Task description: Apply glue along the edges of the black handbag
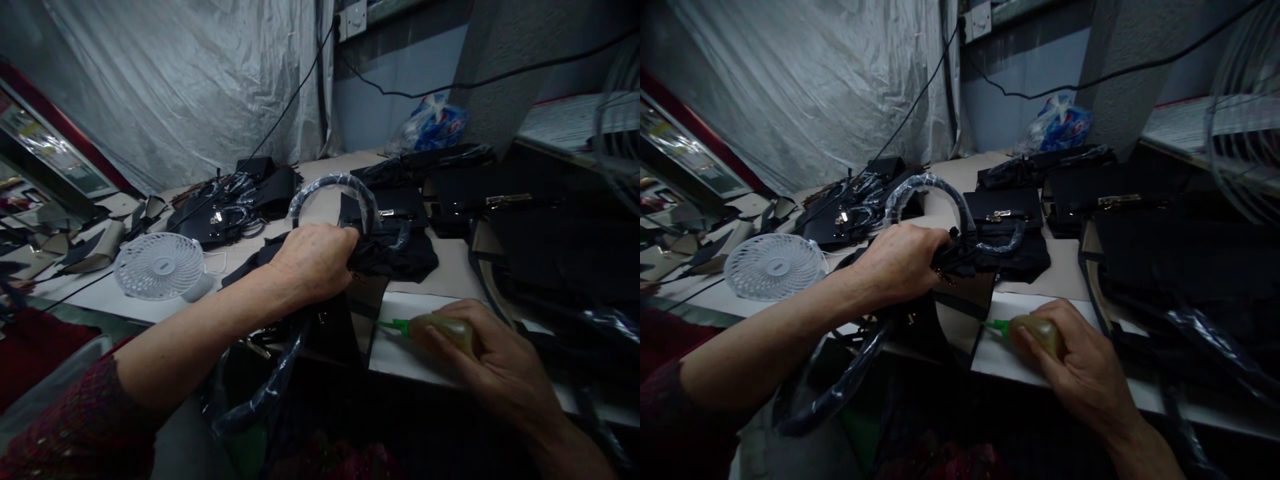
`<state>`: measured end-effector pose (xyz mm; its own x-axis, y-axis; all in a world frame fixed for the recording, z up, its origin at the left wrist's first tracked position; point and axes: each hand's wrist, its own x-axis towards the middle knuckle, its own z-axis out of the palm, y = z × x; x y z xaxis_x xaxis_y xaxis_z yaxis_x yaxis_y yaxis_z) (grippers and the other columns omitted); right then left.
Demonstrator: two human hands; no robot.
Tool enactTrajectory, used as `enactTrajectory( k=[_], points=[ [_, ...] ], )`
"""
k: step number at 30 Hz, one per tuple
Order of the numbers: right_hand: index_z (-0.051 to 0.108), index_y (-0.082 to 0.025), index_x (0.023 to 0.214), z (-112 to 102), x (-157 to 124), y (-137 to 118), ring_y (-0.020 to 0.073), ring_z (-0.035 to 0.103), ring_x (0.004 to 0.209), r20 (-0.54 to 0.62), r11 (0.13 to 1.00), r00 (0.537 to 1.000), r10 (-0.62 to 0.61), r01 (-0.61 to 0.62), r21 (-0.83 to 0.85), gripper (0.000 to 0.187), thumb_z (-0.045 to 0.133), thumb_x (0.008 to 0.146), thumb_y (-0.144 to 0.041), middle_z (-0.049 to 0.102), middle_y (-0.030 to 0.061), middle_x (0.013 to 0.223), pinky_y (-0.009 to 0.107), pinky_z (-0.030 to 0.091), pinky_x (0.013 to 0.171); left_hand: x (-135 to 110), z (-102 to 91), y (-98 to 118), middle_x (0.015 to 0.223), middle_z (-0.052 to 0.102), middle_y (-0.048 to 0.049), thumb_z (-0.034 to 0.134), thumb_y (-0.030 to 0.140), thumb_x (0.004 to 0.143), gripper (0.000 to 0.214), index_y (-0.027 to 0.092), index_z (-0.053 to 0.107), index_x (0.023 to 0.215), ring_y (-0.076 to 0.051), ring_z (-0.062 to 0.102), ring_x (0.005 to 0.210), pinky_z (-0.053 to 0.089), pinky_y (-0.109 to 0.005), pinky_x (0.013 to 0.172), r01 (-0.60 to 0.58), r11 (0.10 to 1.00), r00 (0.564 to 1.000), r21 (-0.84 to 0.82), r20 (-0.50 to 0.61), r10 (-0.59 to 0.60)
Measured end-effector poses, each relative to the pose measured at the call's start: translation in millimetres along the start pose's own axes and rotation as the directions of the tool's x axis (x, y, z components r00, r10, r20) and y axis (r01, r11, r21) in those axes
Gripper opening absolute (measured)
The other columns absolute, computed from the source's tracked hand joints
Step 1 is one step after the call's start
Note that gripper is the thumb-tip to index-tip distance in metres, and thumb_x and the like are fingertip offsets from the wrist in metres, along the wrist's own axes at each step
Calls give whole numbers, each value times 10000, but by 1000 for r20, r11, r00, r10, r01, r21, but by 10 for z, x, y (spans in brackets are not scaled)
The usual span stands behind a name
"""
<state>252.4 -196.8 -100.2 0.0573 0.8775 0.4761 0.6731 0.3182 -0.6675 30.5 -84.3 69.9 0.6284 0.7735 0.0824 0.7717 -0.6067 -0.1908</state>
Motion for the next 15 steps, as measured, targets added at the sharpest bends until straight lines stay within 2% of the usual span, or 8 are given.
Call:
enactTrajectory(
  k=[4, 8, 12, 15],
  points=[
    [630, -276, 951, -6, -16, -17, 183, 615, 723, 102, 999, 995, -17, 11, 52, 174, 598, 960, -447, 643, -6, 887, 304, 475, 630, -47, -22, -9, 780, 714, -54, 652, 300, 813, 169, 226, 709, 953, -259, 700, 761, 502, -317, 627, -2, 1000, 1000, -28, 14, 2],
    [639, -262, 930, 13, -45, -34, 192, 626, 767, 15, 998, 1000, -11, 10, 58, 191, 609, 957, -448, 643, 14, 898, 310, 488, 654, -79, -32, -6, 767, 710, -58, 666, 322, 814, 166, 224, 715, 938, -253, 696, 753, 510, -318, 635, 16, 999, 999, -33, 33, -15],
    [639, -265, 970, 18, -69, -25, 187, 634, 762, 142, 993, 990, -22, 6, 116, 157, 595, 967, -417, 644, 13, 914, 301, 499, 636, -85, -38, 11, 772, 709, -61, 664, 327, 823, 175, 219, 720, 948, -249, 695, 768, 523, -323, 666, 28, 999, 999, -23, 47, -27],
    [634, -259, 978, 19, -68, -20, 193, 634, 773, 30, 998, 998, -50, 48, 51, 147, 609, 958, -402, 645, 16, 924, 308, 495, 655, -91, -41, 15, 786, 713, -63, 655, 320, 831, 169, 215, 719, 948, -247, 696, 773, 524, -323, 675, 28, 999, 998, -25, 50, -26]
  ],
)
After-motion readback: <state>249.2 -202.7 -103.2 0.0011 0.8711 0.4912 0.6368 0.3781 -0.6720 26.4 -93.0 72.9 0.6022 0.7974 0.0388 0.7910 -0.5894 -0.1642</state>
